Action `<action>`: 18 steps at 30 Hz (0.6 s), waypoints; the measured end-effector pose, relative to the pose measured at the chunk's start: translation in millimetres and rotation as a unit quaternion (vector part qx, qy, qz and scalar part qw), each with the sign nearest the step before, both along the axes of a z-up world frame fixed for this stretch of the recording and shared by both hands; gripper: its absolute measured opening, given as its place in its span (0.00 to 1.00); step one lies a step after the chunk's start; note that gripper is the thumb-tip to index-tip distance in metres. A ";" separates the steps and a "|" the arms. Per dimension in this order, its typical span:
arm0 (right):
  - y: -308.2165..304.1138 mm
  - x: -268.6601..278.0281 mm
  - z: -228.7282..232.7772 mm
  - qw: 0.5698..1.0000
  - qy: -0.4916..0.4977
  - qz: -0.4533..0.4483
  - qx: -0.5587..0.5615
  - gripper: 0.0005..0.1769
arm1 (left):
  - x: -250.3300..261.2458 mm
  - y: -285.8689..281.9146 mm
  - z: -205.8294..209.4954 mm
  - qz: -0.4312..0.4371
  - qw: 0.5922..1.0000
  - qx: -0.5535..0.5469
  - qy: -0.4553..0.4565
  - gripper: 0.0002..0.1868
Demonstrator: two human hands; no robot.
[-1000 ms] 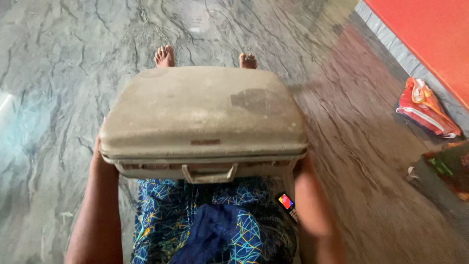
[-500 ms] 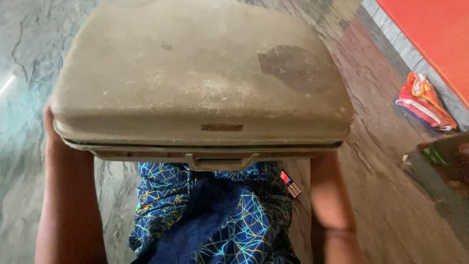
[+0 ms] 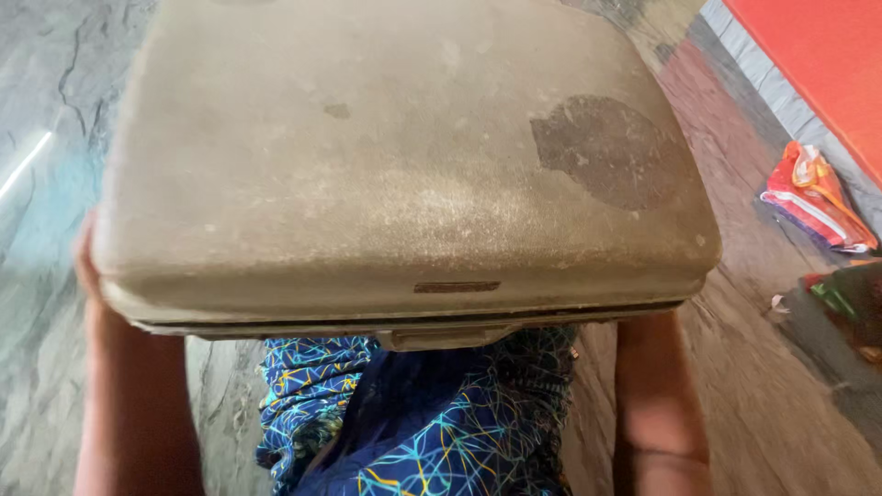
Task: The person packs clothing into a suitcase by hand, smoothing garments and removing some items to reorganize them before closing the lid.
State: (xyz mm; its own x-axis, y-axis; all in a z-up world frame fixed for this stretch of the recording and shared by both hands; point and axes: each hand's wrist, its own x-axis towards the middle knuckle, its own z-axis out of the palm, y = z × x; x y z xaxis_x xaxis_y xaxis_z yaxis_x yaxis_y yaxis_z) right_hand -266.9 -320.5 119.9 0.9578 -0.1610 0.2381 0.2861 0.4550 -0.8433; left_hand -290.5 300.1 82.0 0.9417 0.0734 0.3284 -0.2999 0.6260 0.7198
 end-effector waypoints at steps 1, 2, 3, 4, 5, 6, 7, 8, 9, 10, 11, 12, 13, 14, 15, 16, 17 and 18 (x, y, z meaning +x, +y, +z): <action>-0.7 0.0 0.6 1.000 0.000 -0.001 -0.004 0.25 | 5.0 -5.4 -6.4 0.002 1.000 0.000 0.017 0.34; -1.7 -0.7 1.0 1.000 0.002 0.000 -0.006 0.25 | 12.9 -10.1 -12.3 0.010 0.999 0.008 0.037 0.34; -2.9 0.3 1.1 1.000 0.004 0.001 -0.008 0.25 | 20.6 -11.3 -16.9 -0.003 0.998 -0.001 0.056 0.33; -2.2 2.2 -0.9 1.000 0.010 0.001 -0.009 0.24 | 29.5 -13.1 -23.2 -0.016 0.997 -0.009 0.075 0.33; -0.5 4.8 -3.8 1.000 0.018 0.004 -0.010 0.24 | 38.7 -15.1 -31.3 -0.028 0.995 -0.019 0.094 0.33; 3.0 10.5 -8.2 1.000 0.025 0.011 -0.009 0.24 | 47.7 -15.2 -39.6 -0.025 0.994 -0.018 0.101 0.32; 5.2 17.6 -12.5 0.999 0.032 0.017 -0.011 0.24 | 58.4 -15.1 -47.6 -0.023 0.994 -0.018 0.105 0.31; 10.1 24.7 -20.8 0.999 0.039 0.023 -0.009 0.24 | 66.3 -13.0 -55.5 -0.021 0.994 -0.019 0.109 0.30; 14.3 28.0 -31.6 0.998 0.051 0.026 -0.007 0.23 | 69.5 -11.4 -65.1 -0.018 0.992 -0.018 0.121 0.30; 17.0 31.3 -41.9 0.997 0.065 0.032 -0.004 0.23 | 73.2 -8.5 -72.3 -0.019 0.991 -0.017 0.132 0.29; 18.0 35.6 -50.0 0.997 0.075 0.033 -0.002 0.23 | 80.1 -7.0 -76.0 -0.016 0.990 -0.017 0.138 0.29; 19.0 42.4 -57.4 0.996 0.084 0.035 -0.003 0.23 | 87.1 -6.6 -79.1 -0.013 0.989 -0.015 0.144 0.28; 16.2 50.7 -62.1 0.995 0.088 0.035 -0.004 0.22 | 95.5 -6.7 -82.9 -0.011 0.989 -0.015 0.149 0.27; 14.7 58.0 -68.3 0.995 0.093 0.035 -0.007 0.22 | 102.9 -6.1 -87.0 -0.010 0.988 -0.016 0.154 0.27; 12.4 62.6 -74.7 0.994 0.103 0.035 -0.007 0.22 | 107.4 -5.4 -92.3 -0.007 0.986 -0.014 0.165 0.26; 9.5 68.7 -80.1 0.993 0.112 0.037 -0.009 0.22 | 110.7 -3.9 -98.5 -0.003 0.984 -0.015 0.177 0.25; 4.0 76.4 -82.5 0.992 0.118 0.037 -0.014 0.22 | 120.0 -3.6 -105.2 0.000 0.982 -0.016 0.186 0.25; 0.1 87.5 -85.0 0.992 0.120 0.038 -0.017 0.21 | 131.4 -1.5 -111.2 0.004 0.981 -0.016 0.196 0.24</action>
State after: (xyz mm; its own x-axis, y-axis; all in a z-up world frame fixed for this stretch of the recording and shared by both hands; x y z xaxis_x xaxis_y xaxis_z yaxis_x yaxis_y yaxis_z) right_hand -179.4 -320.5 34.9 0.9966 -0.0816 0.0063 0.0415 0.4371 -0.8985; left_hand -159.1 298.7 -29.3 0.9944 0.0865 -0.0607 -0.0100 0.6485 0.7611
